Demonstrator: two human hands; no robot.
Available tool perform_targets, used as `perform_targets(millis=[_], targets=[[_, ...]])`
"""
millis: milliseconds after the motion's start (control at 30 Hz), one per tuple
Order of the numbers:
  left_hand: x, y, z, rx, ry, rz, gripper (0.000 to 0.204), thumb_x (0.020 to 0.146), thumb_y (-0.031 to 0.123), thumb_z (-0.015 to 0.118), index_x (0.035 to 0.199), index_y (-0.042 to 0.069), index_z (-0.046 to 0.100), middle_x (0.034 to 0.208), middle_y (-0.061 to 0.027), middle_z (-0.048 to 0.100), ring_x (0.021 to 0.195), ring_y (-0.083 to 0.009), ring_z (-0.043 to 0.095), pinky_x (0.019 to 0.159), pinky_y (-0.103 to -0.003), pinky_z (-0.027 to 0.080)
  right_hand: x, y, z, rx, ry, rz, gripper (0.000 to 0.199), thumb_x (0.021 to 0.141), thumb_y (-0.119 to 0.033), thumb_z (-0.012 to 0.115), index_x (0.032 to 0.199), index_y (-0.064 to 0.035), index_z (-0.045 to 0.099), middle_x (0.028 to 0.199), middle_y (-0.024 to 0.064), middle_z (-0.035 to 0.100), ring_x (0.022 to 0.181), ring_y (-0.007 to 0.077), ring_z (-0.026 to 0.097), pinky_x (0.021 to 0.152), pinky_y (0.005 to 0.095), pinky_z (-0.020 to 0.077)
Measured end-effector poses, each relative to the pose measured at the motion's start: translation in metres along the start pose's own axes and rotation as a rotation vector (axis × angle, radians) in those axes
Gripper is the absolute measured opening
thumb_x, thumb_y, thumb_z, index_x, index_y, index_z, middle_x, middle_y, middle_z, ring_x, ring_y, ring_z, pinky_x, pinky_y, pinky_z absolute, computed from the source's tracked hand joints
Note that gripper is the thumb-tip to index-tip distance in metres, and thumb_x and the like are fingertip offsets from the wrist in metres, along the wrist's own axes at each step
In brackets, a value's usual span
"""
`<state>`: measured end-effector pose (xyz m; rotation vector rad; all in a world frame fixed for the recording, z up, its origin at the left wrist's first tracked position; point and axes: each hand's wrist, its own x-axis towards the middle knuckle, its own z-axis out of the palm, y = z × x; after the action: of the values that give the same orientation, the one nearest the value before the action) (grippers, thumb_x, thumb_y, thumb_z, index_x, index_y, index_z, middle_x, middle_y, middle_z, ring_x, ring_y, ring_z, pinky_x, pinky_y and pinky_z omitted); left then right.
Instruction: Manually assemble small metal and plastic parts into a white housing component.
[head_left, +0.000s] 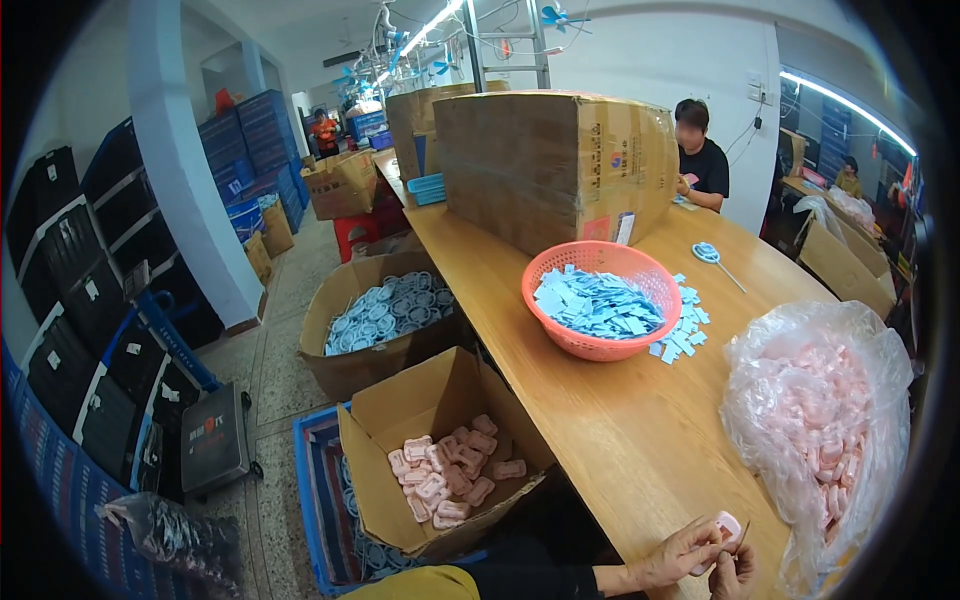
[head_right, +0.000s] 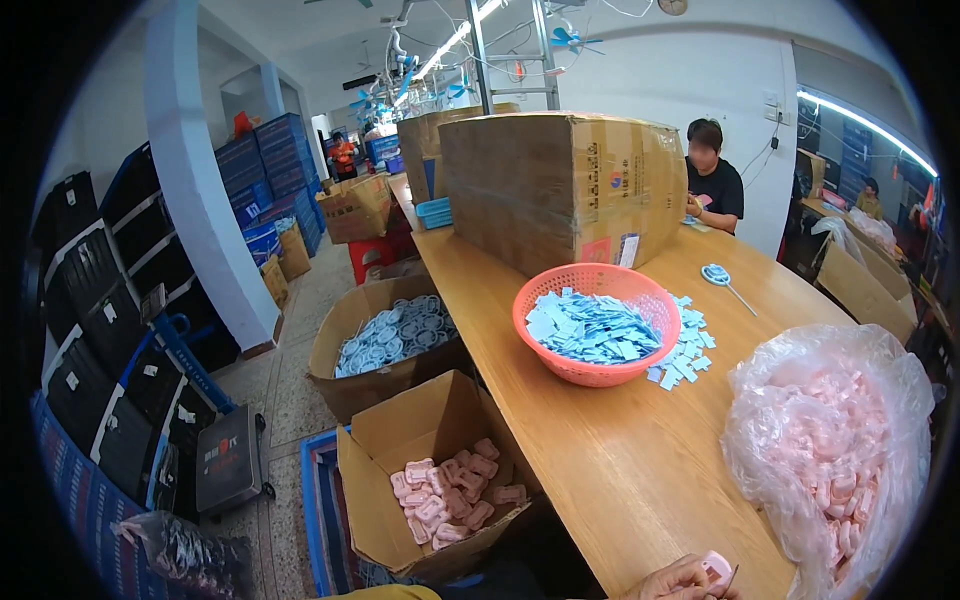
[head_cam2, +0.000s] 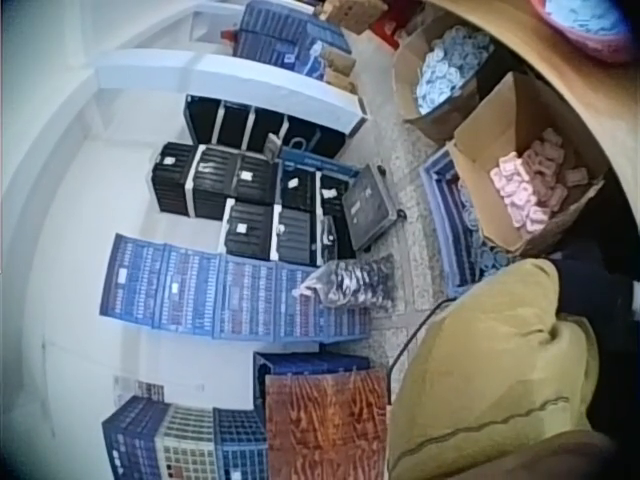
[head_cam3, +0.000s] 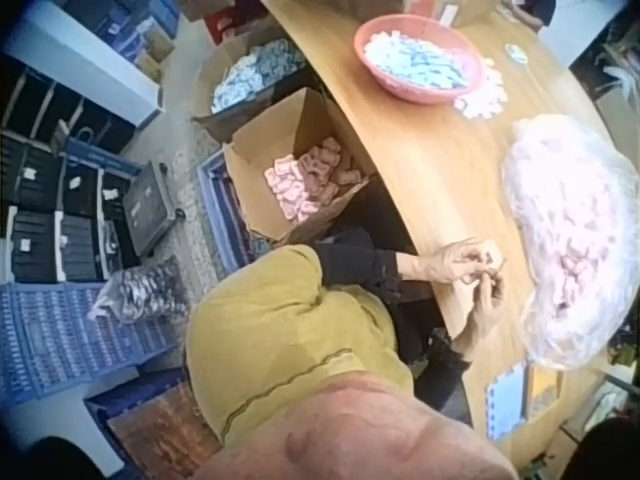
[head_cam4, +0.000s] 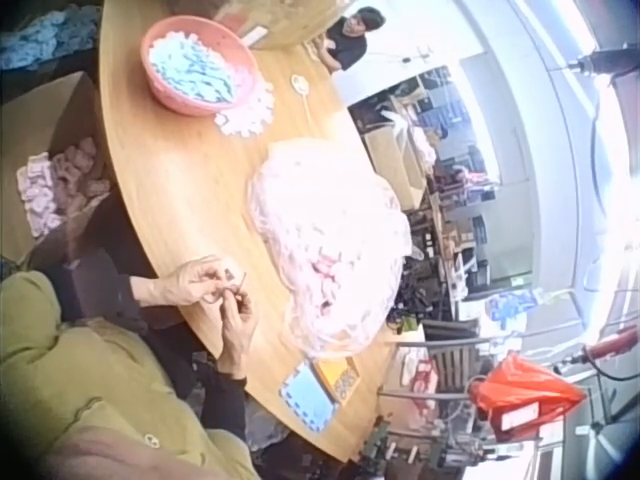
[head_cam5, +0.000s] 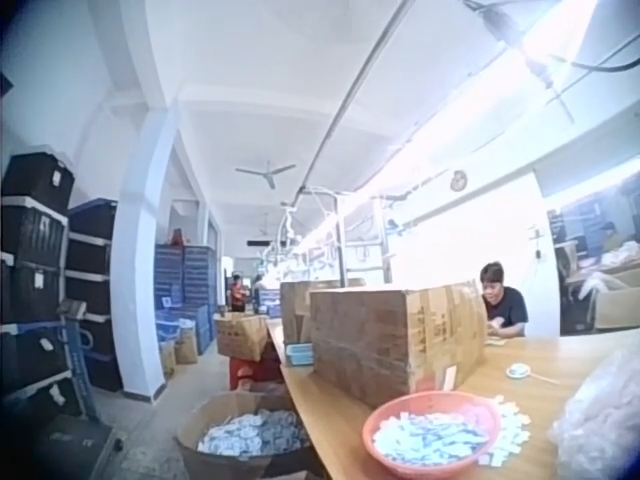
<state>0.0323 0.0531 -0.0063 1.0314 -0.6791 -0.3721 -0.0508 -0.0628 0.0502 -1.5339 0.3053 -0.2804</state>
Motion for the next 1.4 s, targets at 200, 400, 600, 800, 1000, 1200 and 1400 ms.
perform_targets(millis=[200, 400, 600, 800, 1000, 1200, 1400], targets=[[0.003, -0.005, -0.006, 0.07, 0.034, 0.083, 0.009, 0.095, 0.011, 0.052, 0.09, 0.004, 0.049, 0.095, -0.0043, 0.041, 0.084, -0.0118, 0.046, 0.072, -0.023, 0.04, 0.01, 0.011, -0.001, 0.02, -0.044, 0.007, 0.009, 0.093, -0.01, 0.057, 0.1, -0.0065, 0.061, 0.069, -0.0076, 0.049, 0.056, 0.0002, 0.038, 0.05, 0.0155, 0.0262], [0.004, 0.007, -0.011, 0.053, -0.003, -0.064, 0.009, 0.095, 0.011, 0.052, 0.091, 0.004, 0.049, 0.092, -0.004, 0.038, 0.078, -0.0124, 0.046, 0.065, -0.026, 0.04, 0.014, 0.016, -0.001, 0.04, -0.075, 0.047, 0.01, 0.094, -0.012, 0.057, 0.101, -0.0075, 0.061, 0.074, -0.0068, 0.052, 0.06, 0.0005, 0.041, 0.053, 0.0153, 0.0291], [0.002, 0.021, -0.003, 0.335, 0.034, 0.171, 0.012, 0.096, 0.014, 0.05, 0.094, 0.002, 0.049, 0.089, -0.0069, 0.039, 0.076, -0.0155, 0.046, 0.065, -0.027, 0.04, 0.005, 0.008, -0.001, 0.107, -0.065, 0.07, 0.011, 0.094, -0.012, 0.057, 0.103, -0.0079, 0.061, 0.08, -0.0052, 0.056, 0.064, 0.0014, 0.044, 0.056, 0.0154, 0.0327], [-0.001, -0.018, 0.0, -0.145, -0.047, -0.098, 0.03, 0.095, 0.01, 0.051, 0.124, 0.004, 0.05, 0.115, -0.0061, 0.057, 0.102, -0.0149, 0.056, 0.089, -0.029, 0.046, 0.008, 0.002, -0.005, -0.196, 0.138, 0.004, 0.01, 0.09, -0.011, 0.054, 0.088, -0.0039, 0.061, 0.057, -0.0061, 0.041, 0.047, 0.0022, 0.035, 0.042, 0.0192, 0.0262], [0.006, 0.038, -0.044, -0.254, 0.059, -0.368, 0.065, 0.094, 0.004, 0.044, 0.149, 0.006, 0.01, 0.122, -0.0173, 0.056, 0.103, -0.0225, 0.06, 0.088, -0.036, 0.05, 0.037, -0.032, -0.012, -0.465, 0.017, -0.235, 0.008, 0.086, -0.007, 0.058, 0.089, 0.0005, 0.059, 0.082, 0.0055, 0.047, 0.069, 0.0114, 0.046, 0.06, 0.0241, 0.0378], [0.011, 0.018, -0.021, -0.36, 0.042, -0.518, 0.059, 0.093, 0.006, 0.048, 0.145, 0.002, 0.021, 0.12, -0.0182, 0.057, 0.099, -0.0246, 0.063, 0.085, -0.036, 0.053, 0.033, -0.012, -0.022, -0.496, 0.027, -0.281, 0.006, 0.083, -0.002, 0.06, 0.089, 0.0004, 0.06, 0.089, 0.0081, 0.054, 0.071, 0.0152, 0.053, 0.061, 0.027, 0.0428], [0.003, 0.021, -0.017, -0.305, 0.076, -0.509, 0.054, 0.093, 0.005, 0.05, 0.142, 0.002, 0.028, 0.122, -0.0148, 0.056, 0.104, -0.0209, 0.06, 0.085, -0.035, 0.053, 0.034, 0.005, -0.008, -0.748, 0.039, -0.515, 0.01, 0.078, -0.004, 0.063, 0.087, -0.0021, 0.058, 0.085, 0.0117, 0.059, 0.071, 0.0265, 0.063, 0.06, 0.0373, 0.0494]])
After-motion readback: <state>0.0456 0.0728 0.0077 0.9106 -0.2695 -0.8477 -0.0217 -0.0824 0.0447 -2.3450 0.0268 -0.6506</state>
